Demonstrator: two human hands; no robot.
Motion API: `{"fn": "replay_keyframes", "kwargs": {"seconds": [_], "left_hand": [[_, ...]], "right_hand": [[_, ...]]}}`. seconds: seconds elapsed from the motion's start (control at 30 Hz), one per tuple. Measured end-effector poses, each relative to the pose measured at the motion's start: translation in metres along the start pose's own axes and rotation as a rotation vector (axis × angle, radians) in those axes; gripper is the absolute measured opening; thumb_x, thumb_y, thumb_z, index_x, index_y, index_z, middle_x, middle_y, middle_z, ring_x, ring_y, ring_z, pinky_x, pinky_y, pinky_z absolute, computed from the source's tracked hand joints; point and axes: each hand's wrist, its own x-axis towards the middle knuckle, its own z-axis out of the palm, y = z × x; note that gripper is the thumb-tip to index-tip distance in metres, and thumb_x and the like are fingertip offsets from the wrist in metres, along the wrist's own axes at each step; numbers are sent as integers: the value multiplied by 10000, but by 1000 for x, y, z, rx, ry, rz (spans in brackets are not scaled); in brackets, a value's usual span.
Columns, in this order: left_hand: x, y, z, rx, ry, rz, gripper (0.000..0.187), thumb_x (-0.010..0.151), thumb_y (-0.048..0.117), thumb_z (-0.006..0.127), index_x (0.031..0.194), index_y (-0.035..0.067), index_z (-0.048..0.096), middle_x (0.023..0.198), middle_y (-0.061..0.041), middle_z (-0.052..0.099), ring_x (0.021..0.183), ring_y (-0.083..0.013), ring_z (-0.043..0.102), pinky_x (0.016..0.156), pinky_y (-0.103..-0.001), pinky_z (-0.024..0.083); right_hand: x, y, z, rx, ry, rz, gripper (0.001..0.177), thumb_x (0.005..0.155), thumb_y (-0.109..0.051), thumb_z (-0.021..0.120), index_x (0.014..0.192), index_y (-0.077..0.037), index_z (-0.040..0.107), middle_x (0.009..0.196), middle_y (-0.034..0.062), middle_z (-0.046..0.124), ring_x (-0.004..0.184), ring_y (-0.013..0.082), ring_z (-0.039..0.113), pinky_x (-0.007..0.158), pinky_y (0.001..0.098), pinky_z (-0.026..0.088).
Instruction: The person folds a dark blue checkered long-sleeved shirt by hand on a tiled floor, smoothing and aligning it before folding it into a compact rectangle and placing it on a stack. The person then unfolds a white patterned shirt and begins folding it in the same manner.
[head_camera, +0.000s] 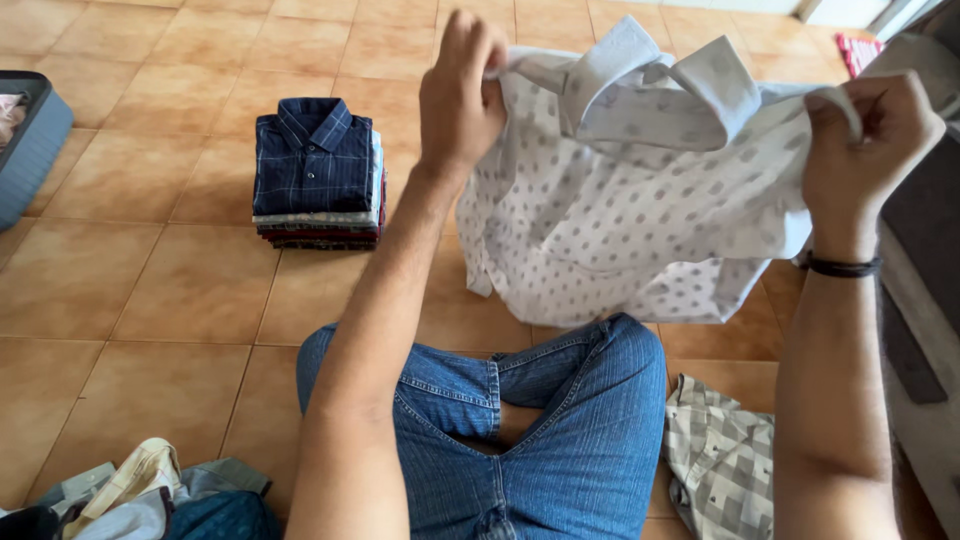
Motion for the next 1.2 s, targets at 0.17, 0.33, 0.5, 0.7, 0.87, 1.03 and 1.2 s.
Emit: {"fn": "replay_keyframes", "kwargs": {"seconds": [0.17, 0.33, 0.5, 0.7, 0.87, 1.03, 1.2], "left_hand": [[-22, -37, 14, 363, -444, -127, 248, 705, -49, 656, 907, 60, 564, 955, -186, 586, 718, -368, 666, 553, -500, 503], [-63, -78, 30, 376, -390, -257, 76, 811, 61, 657, 793, 81, 586, 813, -174, 678, 749, -415, 668, 600, -547, 507], [-82, -127, 72, 178, -529, -885, 134, 856, 86, 525, 724, 65, 526, 673, -182, 668, 636, -375, 731, 631, -489, 555], [-114, -209, 224, 59, -218, -605, 86, 817, 111, 640, 787, 68, 571, 819, -199, 671, 817, -411, 663, 665, -495, 515], [-18, -209, 408, -423, 5, -431, 323, 887, 274, 686, 1126, 60, 717, 1107, -140, 747, 1069, -286, 713, 906, -379, 562], [-58, -227, 442, -419, -185, -541, 327, 909, 275, 667, 1155, 62, 692, 1145, -125, 730, 1100, -265, 692, 934, -377, 540], [-135, -296, 418, -269, -175, -758, 331, 930, 277, 649, 1183, 64, 666, 1183, -110, 713, 1131, -245, 672, 961, -375, 519]], "right_hand": [[-18, -29, -10, 622, -138, 444, 273, 1095, -21, 735, 878, -12, 569, 786, -2, 585, 696, 43, 516, 678, 196, 405], [-47, -43, -42, 530, -470, 454, 55, 820, -19, 644, 819, -28, 589, 870, 1, 679, 919, 105, 703, 784, 236, 535], [-67, 0, -18, 434, -1152, 746, 280, 776, -19, 723, 1049, -4, 663, 881, 89, 751, 770, 191, 739, 633, 323, 594], [-138, 31, -4, 570, -1156, 781, 307, 795, 15, 779, 1059, 6, 622, 828, 81, 720, 771, 152, 650, 668, 314, 535], [-144, 24, -57, 177, -663, 815, 443, 718, 42, 752, 1140, 10, 622, 1029, 72, 697, 954, 179, 699, 792, 336, 558], [-99, -11, -76, 158, -506, 399, 567, 855, -34, 717, 1384, 28, 521, 1135, 118, 746, 1090, 200, 759, 1004, 344, 606], [-33, 11, 95, 180, -696, 356, 602, 865, -28, 741, 1432, 28, 543, 1313, 158, 675, 1188, 205, 663, 969, 338, 548]]}}
